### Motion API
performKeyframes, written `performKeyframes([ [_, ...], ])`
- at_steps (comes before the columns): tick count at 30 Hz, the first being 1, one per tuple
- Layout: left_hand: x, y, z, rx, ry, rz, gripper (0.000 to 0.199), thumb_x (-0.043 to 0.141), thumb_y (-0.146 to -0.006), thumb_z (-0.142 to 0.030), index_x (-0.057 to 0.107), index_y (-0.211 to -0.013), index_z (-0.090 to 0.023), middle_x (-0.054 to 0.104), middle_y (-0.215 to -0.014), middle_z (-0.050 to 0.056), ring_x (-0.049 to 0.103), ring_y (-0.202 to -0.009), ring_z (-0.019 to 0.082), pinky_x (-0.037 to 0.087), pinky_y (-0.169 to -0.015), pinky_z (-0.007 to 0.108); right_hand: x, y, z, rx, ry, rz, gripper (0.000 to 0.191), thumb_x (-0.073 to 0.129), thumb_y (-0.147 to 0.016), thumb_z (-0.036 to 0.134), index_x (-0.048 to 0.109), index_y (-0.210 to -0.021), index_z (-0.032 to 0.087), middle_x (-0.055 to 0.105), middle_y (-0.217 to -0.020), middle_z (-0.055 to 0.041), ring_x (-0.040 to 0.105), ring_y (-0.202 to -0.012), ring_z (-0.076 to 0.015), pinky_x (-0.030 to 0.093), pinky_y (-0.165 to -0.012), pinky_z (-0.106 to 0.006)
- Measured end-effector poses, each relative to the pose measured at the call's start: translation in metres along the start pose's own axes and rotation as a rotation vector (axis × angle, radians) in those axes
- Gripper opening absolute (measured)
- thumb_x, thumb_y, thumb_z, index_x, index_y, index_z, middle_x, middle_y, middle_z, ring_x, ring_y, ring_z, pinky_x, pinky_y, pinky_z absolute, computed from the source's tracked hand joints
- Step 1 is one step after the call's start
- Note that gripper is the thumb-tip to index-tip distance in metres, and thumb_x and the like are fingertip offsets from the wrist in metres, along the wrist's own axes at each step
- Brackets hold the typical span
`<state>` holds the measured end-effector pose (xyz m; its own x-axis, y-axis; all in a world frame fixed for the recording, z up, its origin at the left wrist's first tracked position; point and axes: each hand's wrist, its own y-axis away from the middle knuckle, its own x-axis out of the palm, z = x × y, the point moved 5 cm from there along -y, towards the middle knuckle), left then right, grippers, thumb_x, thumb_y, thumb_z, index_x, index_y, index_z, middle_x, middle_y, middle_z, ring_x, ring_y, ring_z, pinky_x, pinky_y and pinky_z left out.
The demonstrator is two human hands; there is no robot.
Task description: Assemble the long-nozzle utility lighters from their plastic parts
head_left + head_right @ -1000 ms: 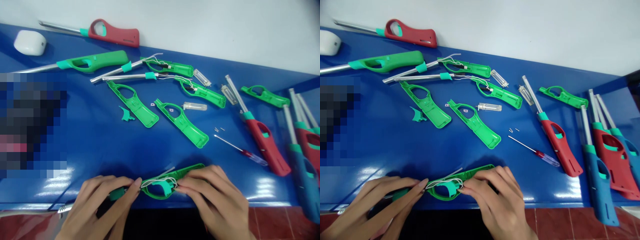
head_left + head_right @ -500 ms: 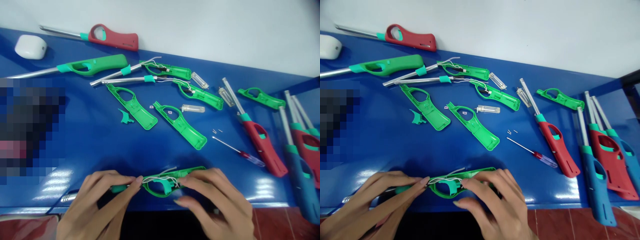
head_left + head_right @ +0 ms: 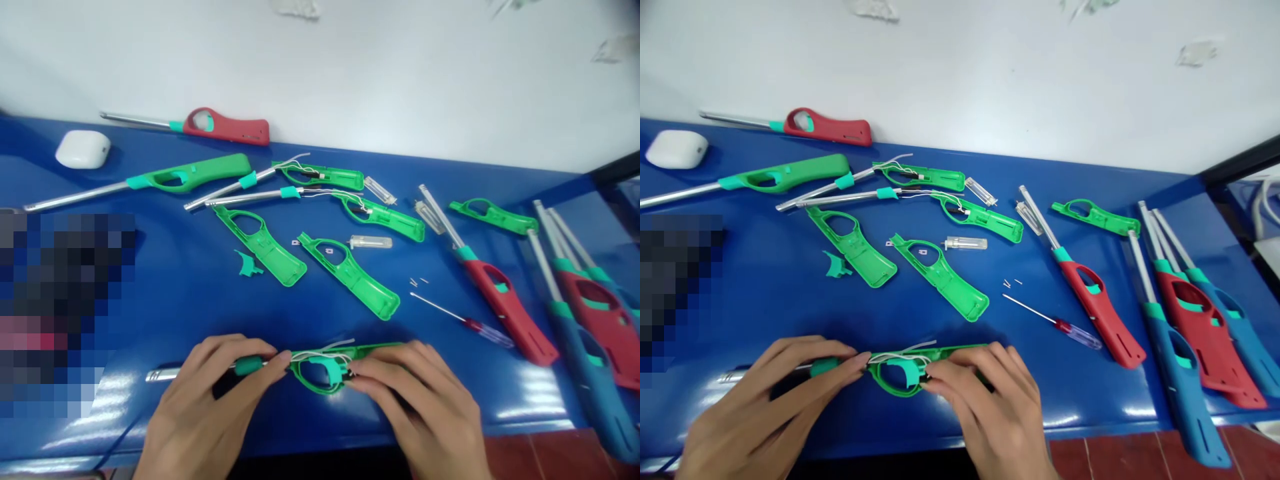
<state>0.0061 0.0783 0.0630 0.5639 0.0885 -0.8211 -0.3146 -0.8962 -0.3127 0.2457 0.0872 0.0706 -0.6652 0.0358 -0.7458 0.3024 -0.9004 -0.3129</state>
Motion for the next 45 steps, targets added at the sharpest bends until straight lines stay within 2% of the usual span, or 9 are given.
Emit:
performKeyframes([
  [4,0.001,-0.004,-0.002,0.104,-0.072,0.093,0.045,0.048,-0.103,-0.006,0.069,-0.134,-0.031,0.067,-0.123,0.001,0.061,-0.116,0.013,0.051,-0.099,0.024,0.001,-0.001,-0.005,0.038,-0.017,-0.001,0.008,0.067,-0.103,0.023,0.073,-0.106,0.028,0.075,-0.095,0.003,0.067,-0.083,-0.0146,0.047,-0.078,-0.032],
  [7,0.0,-0.004,-0.003,0.08,-0.073,0.118,0.052,0.042,-0.1,0.002,0.066,-0.135,-0.028,0.066,-0.122,0.001,0.058,-0.119,0.012,0.048,-0.103,0.024,0.001,0.0,-0.006,0.042,-0.027,0.005,0.009,0.068,-0.103,0.022,0.072,-0.109,0.028,0.076,-0.097,0.0036,0.068,-0.084,-0.0149,0.047,-0.081,-0.032],
  [15,-0.002,-0.013,-0.011,0.006,0.114,0.0,0.038,0.046,-0.103,0.002,0.069,-0.122,-0.021,0.063,-0.118,0.002,0.057,-0.119,0.01,0.05,-0.103,0.021,0.001,0.001,-0.008,0.034,-0.027,0.007,0.011,0.069,-0.102,0.019,0.072,-0.11,0.027,0.076,-0.097,0.003,0.066,-0.083,-0.0156,0.046,-0.079,-0.033],
  [24,-0.002,-0.016,-0.008,-0.01,0.149,-0.006,0.035,0.05,-0.102,0.001,0.071,-0.118,-0.022,0.063,-0.116,0.001,0.058,-0.116,0.011,0.053,-0.098,0.023,0.002,-0.001,-0.007,0.034,-0.03,0.003,0.013,0.07,-0.101,0.018,0.072,-0.109,0.027,0.076,-0.096,0.0034,0.066,-0.082,-0.0154,0.046,-0.079,-0.033],
  [27,0.001,-0.011,-0.006,-0.005,0.115,0.026,0.042,0.049,-0.1,0.004,0.07,-0.124,-0.023,0.062,-0.117,0.003,0.057,-0.117,0.013,0.054,-0.098,0.025,0.001,-0.002,-0.007,0.034,-0.033,-0.004,0.012,0.07,-0.101,0.017,0.072,-0.108,0.027,0.076,-0.095,0.004,0.066,-0.081,-0.0145,0.047,-0.078,-0.033],
  [30,0.005,-0.006,-0.003,0.031,0.052,0.095,0.057,0.041,-0.099,0.006,0.066,-0.136,-0.029,0.063,-0.118,0.003,0.057,-0.117,0.014,0.056,-0.096,0.026,0.001,-0.002,-0.007,0.048,-0.042,-0.005,0.013,0.071,-0.1,0.017,0.072,-0.108,0.027,0.076,-0.096,0.004,0.067,-0.082,-0.0142,0.047,-0.079,-0.032],
  [33,0.008,-0.002,0.0,0.077,0.014,0.195,0.059,0.04,-0.101,0.002,0.063,-0.141,-0.034,0.062,-0.123,0.004,0.056,-0.119,0.016,0.057,-0.097,0.026,0.001,-0.002,-0.007,0.05,-0.038,-0.005,0.011,0.071,-0.1,0.018,0.072,-0.107,0.027,0.076,-0.094,0.0043,0.067,-0.081,-0.0139,0.047,-0.078,-0.032],
  [37,0.009,0.0,0.003,0.073,-0.005,0.263,0.056,0.042,-0.103,0.001,0.062,-0.143,-0.031,0.061,-0.129,0.006,0.053,-0.125,0.017,0.055,-0.104,0.029,0.001,-0.001,-0.007,0.055,-0.043,-0.006,0.012,0.071,-0.1,0.018,0.072,-0.108,0.027,0.076,-0.094,0.0046,0.067,-0.081,-0.0138,0.047,-0.078,-0.032],
  [45,0.007,-0.004,-0.003,0.078,0.034,0.131,0.03,0.062,-0.102,-0.031,0.07,-0.131,-0.029,0.069,-0.117,0.006,0.066,-0.111,0.02,0.061,-0.095,0.034,0.001,-0.002,-0.006,0.066,-0.039,-0.002,0.011,0.071,-0.1,0.019,0.072,-0.107,0.027,0.076,-0.092,0.004,0.067,-0.078,-0.0146,0.048,-0.074,-0.032],
])
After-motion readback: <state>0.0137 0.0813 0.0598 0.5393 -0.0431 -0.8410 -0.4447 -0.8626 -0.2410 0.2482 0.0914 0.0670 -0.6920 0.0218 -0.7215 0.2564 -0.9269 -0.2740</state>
